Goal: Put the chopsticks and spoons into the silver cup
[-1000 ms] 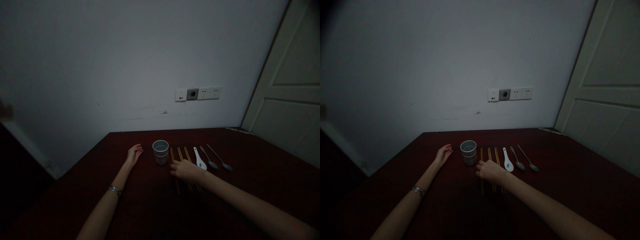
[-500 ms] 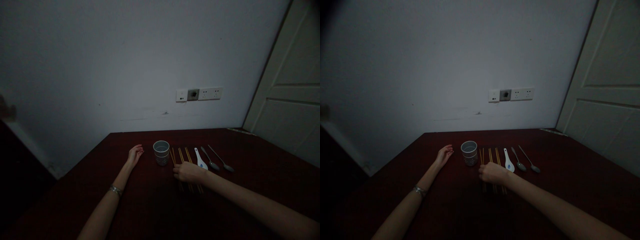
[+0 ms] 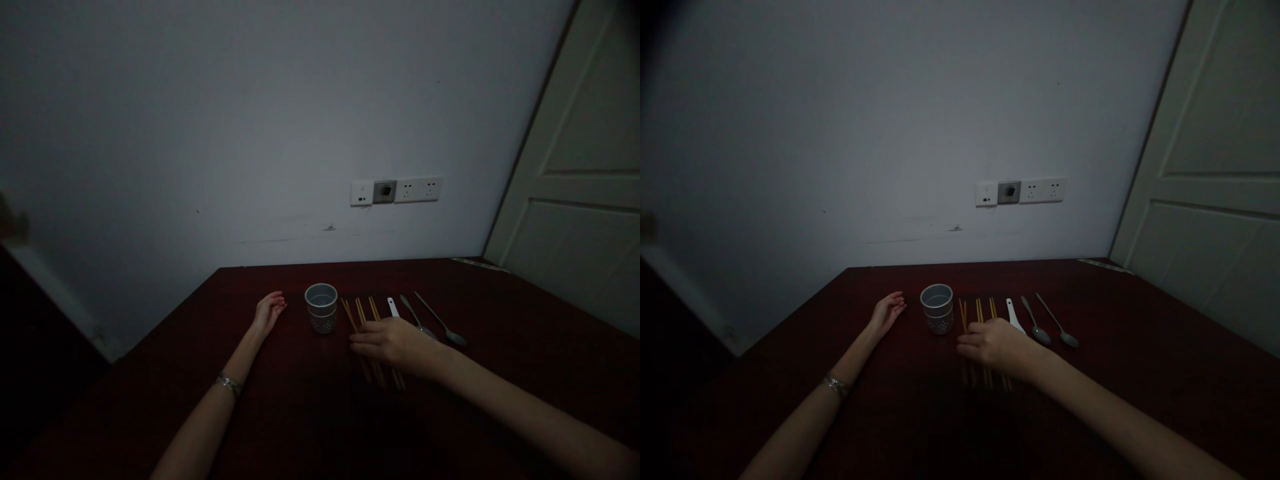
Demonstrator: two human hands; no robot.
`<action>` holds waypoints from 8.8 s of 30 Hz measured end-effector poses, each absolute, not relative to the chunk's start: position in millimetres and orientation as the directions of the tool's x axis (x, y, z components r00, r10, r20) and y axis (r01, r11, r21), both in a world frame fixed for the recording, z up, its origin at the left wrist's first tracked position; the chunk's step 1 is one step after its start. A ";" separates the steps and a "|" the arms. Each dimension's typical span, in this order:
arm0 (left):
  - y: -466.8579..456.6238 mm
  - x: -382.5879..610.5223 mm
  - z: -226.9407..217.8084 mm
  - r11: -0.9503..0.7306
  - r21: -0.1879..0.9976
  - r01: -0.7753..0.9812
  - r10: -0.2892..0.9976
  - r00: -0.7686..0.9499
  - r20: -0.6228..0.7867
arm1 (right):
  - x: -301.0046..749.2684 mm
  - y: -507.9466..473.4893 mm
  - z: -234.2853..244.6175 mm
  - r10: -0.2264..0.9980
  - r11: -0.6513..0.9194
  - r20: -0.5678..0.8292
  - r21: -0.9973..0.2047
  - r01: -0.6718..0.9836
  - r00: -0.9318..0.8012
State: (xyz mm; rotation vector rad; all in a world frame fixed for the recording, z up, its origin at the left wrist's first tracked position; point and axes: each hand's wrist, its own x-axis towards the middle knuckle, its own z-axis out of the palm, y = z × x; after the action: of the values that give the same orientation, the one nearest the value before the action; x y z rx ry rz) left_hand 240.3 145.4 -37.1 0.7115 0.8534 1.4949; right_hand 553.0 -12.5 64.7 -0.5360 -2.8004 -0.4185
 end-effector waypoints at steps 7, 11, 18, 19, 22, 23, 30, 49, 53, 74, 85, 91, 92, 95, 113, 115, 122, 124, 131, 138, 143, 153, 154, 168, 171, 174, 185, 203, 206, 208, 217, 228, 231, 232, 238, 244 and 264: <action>148.4 224.5 -6.3 0.041 0.764 -0.643 0.974 -0.145 -0.174 | 574.6 -19.4 115.1 0.410 0.877 0.439 0.052 0.478 -0.800; 151.0 217.3 57.0 -0.227 0.795 -0.562 0.953 -0.295 0.064 | 579.0 -14.6 155.5 0.463 0.858 0.562 -0.090 0.505 -0.686; 97.9 266.3 189.7 -0.634 0.738 -0.230 0.773 -0.143 0.619 | 564.1 -10.0 224.1 0.663 0.747 0.553 -0.455 0.485 -0.504; 84.3 278.0 202.9 -0.668 0.724 -0.174 0.742 -0.077 0.666 | 561.4 -9.9 230.1 0.679 0.734 0.526 -0.505 0.454 -0.512; 44.3 311.6 229.8 -0.725 0.688 -0.012 0.680 0.145 0.719 | 553.4 -9.8 241.3 0.698 0.691 0.453 -0.628 0.356 -0.555; 33.0 321.3 234.9 -0.745 0.666 0.035 0.656 0.220 0.722 | 550.8 -9.6 243.0 0.697 0.678 0.436 -0.657 0.328 -0.569; 5.5 356.6 236.3 -0.735 0.676 0.050 0.614 0.472 0.632 | 535.7 -2.0 239.0 0.668 0.610 0.375 -0.770 0.185 -0.642; 2.2 353.6 224.9 -0.581 0.814 -0.022 0.699 0.500 0.512 | 526.5 -5.0 215.4 0.667 0.591 0.281 -0.763 0.261 -0.690; 5.3 351.1 222.9 -0.556 0.829 -0.056 0.723 0.460 0.516 | 522.5 -4.1 213.1 0.655 0.616 0.297 -0.743 0.263 -0.695; 1.5 332.0 208.1 -0.549 0.831 -0.086 0.717 0.462 0.522 | 501.6 -0.3 202.0 0.616 0.664 0.333 -0.706 0.244 -0.714; 2.8 329.4 205.1 -0.526 0.848 -0.064 0.733 0.471 0.491 | 500.2 -0.1 199.2 0.610 0.675 0.326 -0.691 0.257 -0.722; 5.2 328.8 203.8 -0.539 0.840 -0.054 0.720 0.487 0.493 | 500.1 0.3 199.1 0.614 0.676 0.323 -0.686 0.269 -0.720; 5.8 328.7 203.4 -0.543 0.838 -0.057 0.717 0.488 0.498 | 500.0 0.2 199.1 0.618 0.676 0.320 -0.682 0.278 -0.718; 7.1 328.5 202.3 -0.552 0.831 -0.064 0.706 0.495 0.507 | 499.5 -0.4 199.0 0.624 0.677 0.318 -0.676 0.291 -0.713; 8.4 326.6 201.1 -0.600 0.799 -0.039 0.699 0.460 0.547 | 506.0 -2.4 195.1 0.729 0.590 0.386 -0.773 0.234 -0.565; 9.1 326.6 201.0 -0.609 0.792 -0.046 0.695 0.451 0.560 | 505.9 0.0 192.1 0.753 0.579 0.399 -0.780 0.237 -0.524; 11.5 328.0 201.1 -0.605 0.796 -0.025 0.719 0.414 0.559 | 501.3 1.4 190.9 0.760 0.599 0.459 -0.770 0.221 -0.459; 11.8 328.3 201.1 -0.599 0.801 -0.018 0.728 0.406 0.553 | 499.9 -0.2 192.0 0.752 0.609 0.473 -0.765 0.209 -0.459; 11.1 328.9 202.5 -0.574 0.818 -0.040 0.731 0.425 0.533 | 496.4 -0.7 189.3 0.747 0.617 0.488 -0.762 0.197 -0.450; 17.3 328.3 201.1 -0.548 0.834 -0.058 0.748 0.414 0.520 | 493.5 3.6 190.5 0.756 0.613 0.475 -0.756 0.232 -0.450; 25.5 325.5 205.9 -0.534 0.844 -0.046 0.768 0.390 0.508 | 490.7 7.5 198.3 0.758 0.611 0.481 -0.760 0.223 -0.441; 98.8 294.1 188.4 -0.480 0.859 -0.181 0.841 0.183 0.509 | 503.9 47.0 240.7 0.764 0.636 0.567 -0.741 0.216 -0.306; 110.0 289.4 179.7 -0.449 0.878 -0.164 0.867 0.157 0.473 | 505.0 53.0 245.8 0.770 0.631 0.573 -0.749 0.203 -0.281; 185.1 250.7 36.0 -0.060 0.998 -0.024 0.993 -0.103 0.057 | 493.1 115.4 222.9 0.814 0.568 0.536 -0.816 0.109 -0.225; 187.0 248.3 29.8 -0.050 0.999 -0.019 0.992 -0.115 0.047 | 491.3 121.8 208.1 0.824 0.547 0.511 -0.829 0.115 -0.244; 189.2 247.1 30.7 -0.069 0.997 0.022 0.992 -0.102 0.071 | 490.3 129.3 191.4 0.833 0.531 0.493 -0.840 0.112 -0.251; 185.9 245.8 -20.9 -0.027 0.990 0.139 0.984 -0.169 0.051 | 485.4 144.0 149.0 0.817 0.543 0.489 -0.831 0.123 -0.305; 180.7 248.8 -34.0 -0.137 0.957 0.255 0.972 -0.149 0.179 | 481.9 142.8 134.2 0.803 0.564 0.489 -0.809 0.168 -0.342; 181.7 248.3 -34.8 -0.137 0.957 0.257 0.972 -0.149 0.180 | 481.4 143.8 132.4 0.799 0.576 0.498 -0.793 0.196 -0.336; 182.3 248.1 -35.3 -0.133 0.957 0.258 0.973 -0.152 0.176 | 480.8 144.8 130.4 0.801 0.581 0.504 -0.786 0.213 -0.324; 181.9 248.2 -35.5 -0.140 0.957 0.254 0.972 -0.149 0.182 | 476.7 151.8 117.8 0.808 0.577 0.507 -0.785 0.225 -0.301; 185.4 246.4 -39.1 -0.149 0.955 0.256 0.972 -0.137 0.189 | 475.1 159.5 104.2 0.829 0.542 0.467 -0.807 0.233 -0.308; 186.1 246.1 -40.0 -0.146 0.955 0.260 0.972 -0.140 0.186 | 474.7 160.5 100.9 0.828 0.541 0.462 -0.808 0.235 -0.318; 186.2 246.1 -40.2 -0.147 0.954 0.261 0.972 -0.139 0.187 | 474.5 160.6 100.0 0.827 0.542 0.463 -0.806 0.236 -0.319; 187.1 246.0 -40.9 -0.141 0.956 0.258 0.973 -0.140 0.182 | 473.8 159.5 95.5 0.824 0.550 0.471 -0.798 0.245 -0.316; 188.9 245.8 -42.1 -0.150 0.954 0.259 0.971 -0.141 0.191 | 473.2 158.8 94.2 0.833 0.531 0.453 -0.816 0.228 -0.317; 184.9 247.3 -38.4 -0.122 0.955 0.272 0.975 -0.146 0.167 | 471.6 161.3 93.5 0.857 0.474 0.405 -0.862 0.180 -0.318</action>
State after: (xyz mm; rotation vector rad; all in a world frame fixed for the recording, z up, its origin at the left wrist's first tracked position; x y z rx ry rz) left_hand 247.3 184.9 -38.4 1.4342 1.4612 1.3098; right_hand 471.6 161.3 93.5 -0.8810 -1.7817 0.9027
